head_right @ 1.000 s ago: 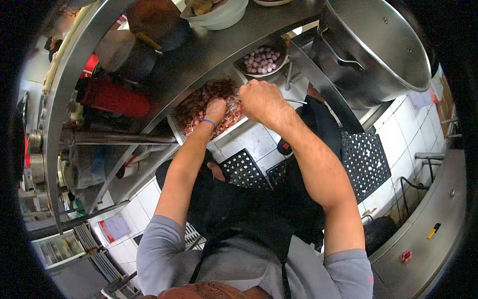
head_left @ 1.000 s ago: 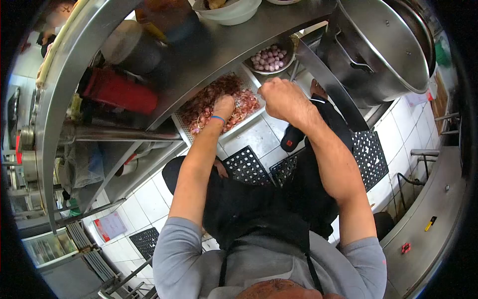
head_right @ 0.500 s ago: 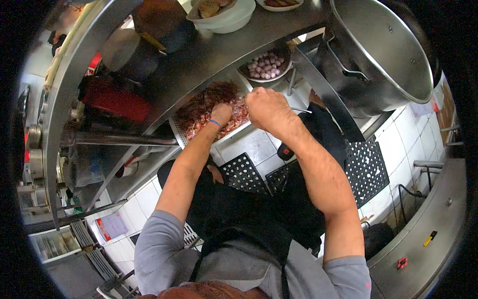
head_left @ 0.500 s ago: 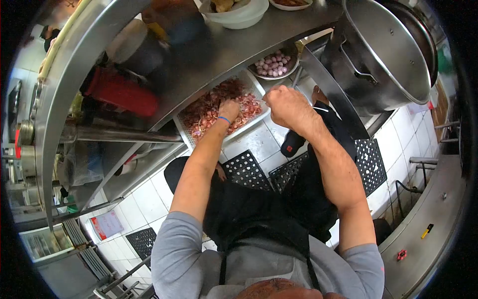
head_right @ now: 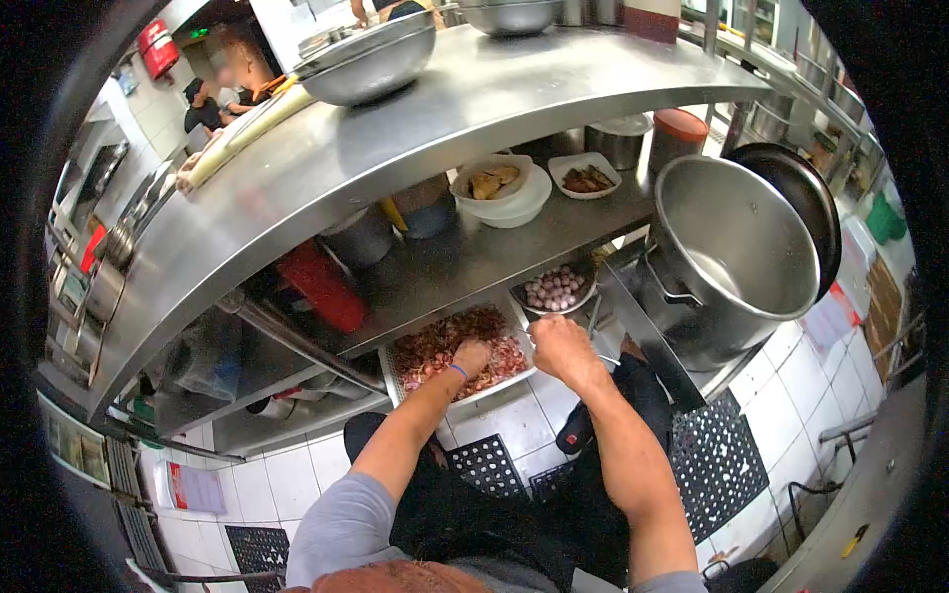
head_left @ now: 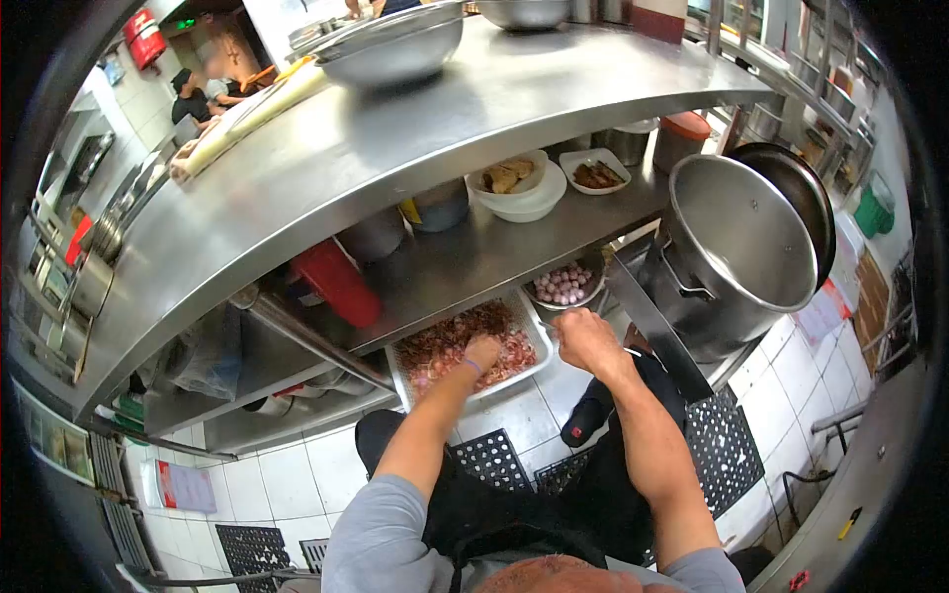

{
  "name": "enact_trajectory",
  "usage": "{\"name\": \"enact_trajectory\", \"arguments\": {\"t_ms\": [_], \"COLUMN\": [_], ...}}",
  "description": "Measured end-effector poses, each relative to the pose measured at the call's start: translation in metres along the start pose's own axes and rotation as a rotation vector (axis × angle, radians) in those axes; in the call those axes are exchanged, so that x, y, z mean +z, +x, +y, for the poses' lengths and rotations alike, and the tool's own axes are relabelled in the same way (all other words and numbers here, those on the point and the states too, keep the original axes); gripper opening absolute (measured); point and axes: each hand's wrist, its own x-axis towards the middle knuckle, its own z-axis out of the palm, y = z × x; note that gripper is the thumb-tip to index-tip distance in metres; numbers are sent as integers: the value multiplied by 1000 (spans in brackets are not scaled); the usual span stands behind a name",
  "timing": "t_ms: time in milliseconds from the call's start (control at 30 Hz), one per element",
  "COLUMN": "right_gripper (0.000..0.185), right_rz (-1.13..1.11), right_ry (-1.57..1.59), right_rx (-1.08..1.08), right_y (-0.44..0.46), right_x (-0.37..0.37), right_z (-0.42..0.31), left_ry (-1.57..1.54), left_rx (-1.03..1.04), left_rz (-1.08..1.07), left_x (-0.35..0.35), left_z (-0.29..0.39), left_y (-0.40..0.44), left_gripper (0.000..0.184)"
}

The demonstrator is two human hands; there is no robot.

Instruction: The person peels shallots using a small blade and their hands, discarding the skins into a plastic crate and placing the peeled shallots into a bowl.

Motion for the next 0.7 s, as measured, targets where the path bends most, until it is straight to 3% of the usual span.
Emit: {"name": "enact_trajectory", "arguments": {"t_ms": [33, 233, 400, 500, 533, 633, 700], "right_gripper": [17, 16, 16, 15, 15, 14, 14], "right_rz": [14, 45, 90, 73, 64, 43, 38], "right_ry": [8, 44, 63, 90, 103, 158, 216], "right_rx": [-15, 8, -19, -48, -75, -123, -131], "right_y": [2, 8, 7, 6, 7, 12, 16], "right_x": [3, 8, 19, 17, 19, 34, 49], "right_z": [4, 10, 17, 9, 7, 7, 4], "left_ry": [-29, -113, -530, -1163, -1343, -1703, -1894], "left_rx": [-19, -122, -456, -382, -381, -490, -436], "left_rz": [17, 134, 84, 9, 22, 6, 67], "left_x": [-38, -50, -62, -64, -77, -158, -174], "left_z": [14, 9, -6, -13, -7, 25, 30], "left_y": [-16, -38, -40, -39, -47, -90, -105], "left_gripper": [22, 21, 27, 30, 18, 10, 16]}}
